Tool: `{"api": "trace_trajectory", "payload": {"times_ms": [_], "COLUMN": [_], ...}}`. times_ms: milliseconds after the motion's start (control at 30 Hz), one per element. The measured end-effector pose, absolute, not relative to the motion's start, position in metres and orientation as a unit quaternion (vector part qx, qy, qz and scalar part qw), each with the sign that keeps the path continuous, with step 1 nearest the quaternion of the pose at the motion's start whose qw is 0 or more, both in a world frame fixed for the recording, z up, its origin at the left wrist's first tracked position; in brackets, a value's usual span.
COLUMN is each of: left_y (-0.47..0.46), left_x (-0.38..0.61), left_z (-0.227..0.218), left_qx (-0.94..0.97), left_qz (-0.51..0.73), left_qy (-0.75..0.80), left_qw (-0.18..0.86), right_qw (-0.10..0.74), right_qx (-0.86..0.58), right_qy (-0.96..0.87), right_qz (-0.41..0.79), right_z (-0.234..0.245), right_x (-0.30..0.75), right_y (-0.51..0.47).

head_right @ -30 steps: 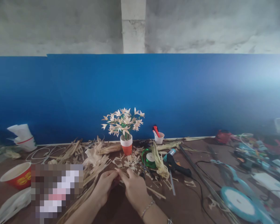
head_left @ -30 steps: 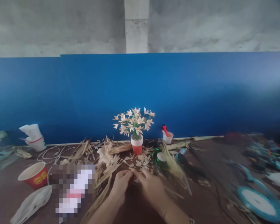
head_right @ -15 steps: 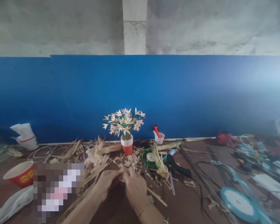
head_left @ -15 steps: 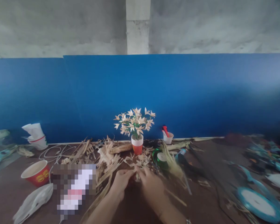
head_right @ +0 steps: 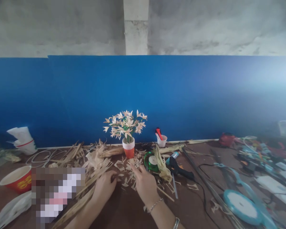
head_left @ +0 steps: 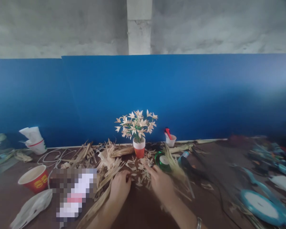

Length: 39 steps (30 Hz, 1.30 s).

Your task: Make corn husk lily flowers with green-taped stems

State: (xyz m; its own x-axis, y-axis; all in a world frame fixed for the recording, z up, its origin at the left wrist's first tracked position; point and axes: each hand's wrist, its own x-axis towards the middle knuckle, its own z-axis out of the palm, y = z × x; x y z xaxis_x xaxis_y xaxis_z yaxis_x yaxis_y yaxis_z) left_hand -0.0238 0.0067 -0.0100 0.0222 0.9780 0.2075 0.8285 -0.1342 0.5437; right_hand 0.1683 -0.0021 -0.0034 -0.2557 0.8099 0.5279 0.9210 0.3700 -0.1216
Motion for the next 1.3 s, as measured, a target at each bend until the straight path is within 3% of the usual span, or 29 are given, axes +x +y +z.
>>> {"api": "trace_trajectory", "payload": {"times_ms": [300,467,633,867,1067,1167,1300], "left_y": [-0.005,0.001,0.005,0.005,0.008,0.004,-0.002], "left_x": [-0.006,-0.009,-0.012,-0.007,-0.006,-0.005,-0.003], "left_z": [-0.001,-0.011,-0.011,-0.009,-0.014,-0.009,0.001], "left_qx": [0.81,0.782,0.728,0.675,0.581,0.593,0.646], "left_qz": [0.222,0.315,0.438,0.468,0.471,0.459,0.452], "left_qy": [0.536,0.531,0.494,0.471,0.425,0.414,0.438], "left_qw": [0.087,0.089,0.186,0.322,0.509,0.516,0.433], "right_qw": [0.25,0.28,0.322,0.317,0.346,0.354,0.383], "right_qx": [-0.549,-0.528,-0.504,-0.5,-0.418,-0.413,-0.443], "right_qy": [-0.793,-0.801,-0.8,-0.804,-0.837,-0.836,-0.806], "right_qz": [-0.085,-0.039,0.034,0.057,0.066,0.067,0.083], "right_z": [-0.008,-0.007,-0.002,-0.001,0.005,0.004,-0.001], "right_x": [0.169,0.167,0.162,0.16,0.162,0.162,0.162], "right_y": [-0.001,-0.003,-0.007,-0.011,-0.012,-0.012,-0.01]}}
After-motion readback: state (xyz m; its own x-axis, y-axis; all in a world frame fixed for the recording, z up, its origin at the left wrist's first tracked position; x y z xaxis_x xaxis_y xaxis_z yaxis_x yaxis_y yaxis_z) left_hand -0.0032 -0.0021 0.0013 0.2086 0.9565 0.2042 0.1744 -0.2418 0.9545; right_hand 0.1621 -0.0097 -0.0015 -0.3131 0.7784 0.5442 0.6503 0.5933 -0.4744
